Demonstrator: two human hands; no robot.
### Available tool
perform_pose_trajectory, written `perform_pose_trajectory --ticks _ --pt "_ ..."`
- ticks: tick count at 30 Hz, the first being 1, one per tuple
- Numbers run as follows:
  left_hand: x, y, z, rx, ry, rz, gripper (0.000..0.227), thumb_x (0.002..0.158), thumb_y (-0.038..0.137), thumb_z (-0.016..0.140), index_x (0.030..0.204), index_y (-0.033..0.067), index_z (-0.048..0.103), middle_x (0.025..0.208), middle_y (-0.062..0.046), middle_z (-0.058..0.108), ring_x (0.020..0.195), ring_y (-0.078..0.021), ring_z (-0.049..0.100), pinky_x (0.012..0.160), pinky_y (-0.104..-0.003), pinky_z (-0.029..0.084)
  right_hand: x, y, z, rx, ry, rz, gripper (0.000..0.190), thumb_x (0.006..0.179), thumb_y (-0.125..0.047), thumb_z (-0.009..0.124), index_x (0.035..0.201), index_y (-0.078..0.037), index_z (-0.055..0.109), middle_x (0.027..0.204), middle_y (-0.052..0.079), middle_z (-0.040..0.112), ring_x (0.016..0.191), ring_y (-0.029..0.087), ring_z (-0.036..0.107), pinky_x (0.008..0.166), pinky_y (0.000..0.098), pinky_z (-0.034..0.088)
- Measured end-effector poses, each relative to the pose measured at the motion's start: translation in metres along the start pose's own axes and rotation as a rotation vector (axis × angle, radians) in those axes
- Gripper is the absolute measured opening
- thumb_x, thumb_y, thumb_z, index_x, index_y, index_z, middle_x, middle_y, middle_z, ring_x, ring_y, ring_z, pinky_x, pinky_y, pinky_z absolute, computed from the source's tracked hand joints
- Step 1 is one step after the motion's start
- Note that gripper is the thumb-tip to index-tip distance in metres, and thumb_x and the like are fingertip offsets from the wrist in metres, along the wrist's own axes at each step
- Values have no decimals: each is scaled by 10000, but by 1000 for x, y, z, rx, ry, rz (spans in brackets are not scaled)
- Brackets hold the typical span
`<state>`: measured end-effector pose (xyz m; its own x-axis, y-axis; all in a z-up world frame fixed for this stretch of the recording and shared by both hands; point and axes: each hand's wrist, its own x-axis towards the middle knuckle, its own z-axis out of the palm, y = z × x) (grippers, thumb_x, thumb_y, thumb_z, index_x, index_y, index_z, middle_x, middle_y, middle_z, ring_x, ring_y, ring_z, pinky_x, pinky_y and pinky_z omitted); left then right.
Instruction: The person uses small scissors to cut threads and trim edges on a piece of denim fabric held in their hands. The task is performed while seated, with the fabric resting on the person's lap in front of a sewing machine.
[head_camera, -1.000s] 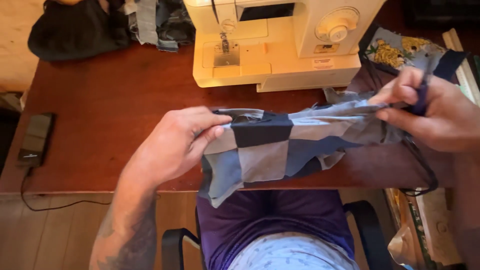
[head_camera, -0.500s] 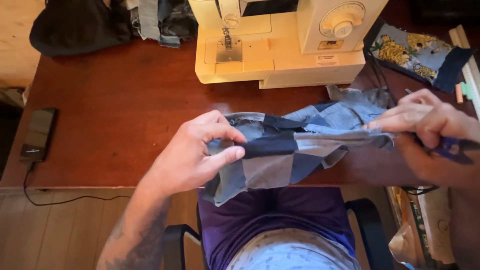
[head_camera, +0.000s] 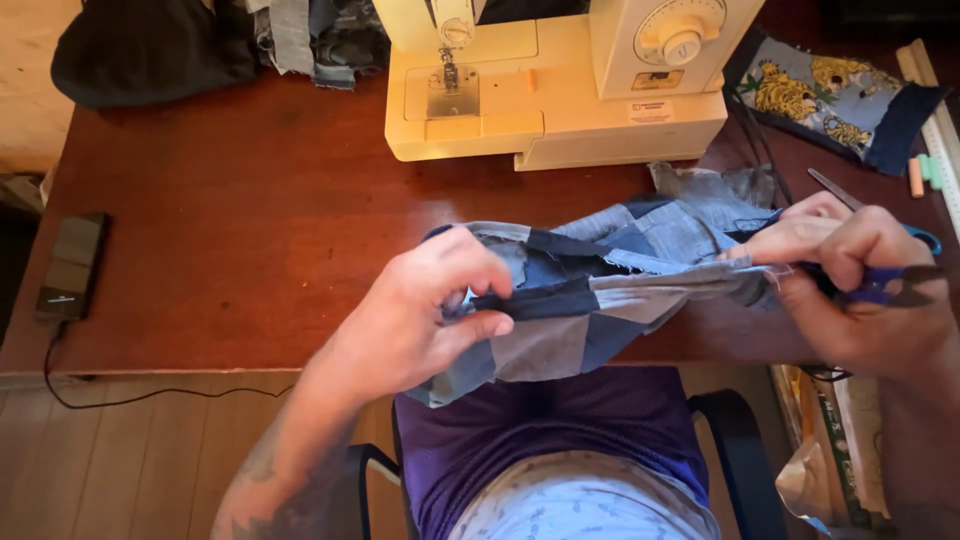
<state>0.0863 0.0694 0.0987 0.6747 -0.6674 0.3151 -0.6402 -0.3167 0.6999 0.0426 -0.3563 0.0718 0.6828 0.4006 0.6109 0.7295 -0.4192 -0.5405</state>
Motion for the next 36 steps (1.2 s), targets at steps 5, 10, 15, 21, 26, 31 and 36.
perform_pose_trajectory --ticks 5,10,15,21,26,31,36 --pt "-6 -14 12 54 33 82 218 1010 148 959 1196 168 847 1060 -49 635 880 -221 651 740 -376 529 -10 10 -1 25 -1 68 379 1115 43 630 1036 -134 304 1219 172 828 1017 313 785 1040 505 546" --pt "-7 -17 16 89 59 16 245 967 306 981 1151 164 904 1055 -37 656 866 -212 690 751 -374 558 -14 12 6 86 46 163 404 1106 51 638 1011 -141 296 1150 182 821 906 289 697 1027 489 529" --pt "2 -1 -6 95 -39 -279 290 887 22 938 1101 124 770 1116 -61 890 1028 -192 901 945 -350 759 -27 27 7 63 170 391 408 1157 135 653 1055 -119 350 1235 202 786 1032 239 699 944 348 533" --pt "-3 -26 -39 359 -27 -237 175 948 272 921 1052 153 845 1045 -30 869 991 -239 735 884 -446 585 -8 25 -1 106 394 631 404 1029 192 458 1129 -163 294 1127 144 698 1038 195 670 845 246 446" --pt "-5 -30 -63 -237 -146 -111 187 1112 260 757 1222 111 736 1168 -11 777 1046 -147 731 962 -330 613 0 71 -31 210 328 691 382 1019 161 433 1153 -164 283 990 218 605 983 322 690 722 321 485" --pt "-1 -52 -46 -602 -27 74 238 1179 309 731 1332 151 640 1319 -33 759 1237 -141 739 1552 -553 338 15 69 -42 116 210 704 380 1020 199 449 1156 -123 299 1093 278 693 835 338 654 688 372 488" --pt "-5 -54 -42 -657 29 -125 294 1013 89 901 1266 74 750 1150 -59 820 950 -88 771 866 -249 700 -33 147 -83 -172 27 575 320 1150 28 508 1214 -18 818 1220 175 800 1029 245 701 800 360 480"
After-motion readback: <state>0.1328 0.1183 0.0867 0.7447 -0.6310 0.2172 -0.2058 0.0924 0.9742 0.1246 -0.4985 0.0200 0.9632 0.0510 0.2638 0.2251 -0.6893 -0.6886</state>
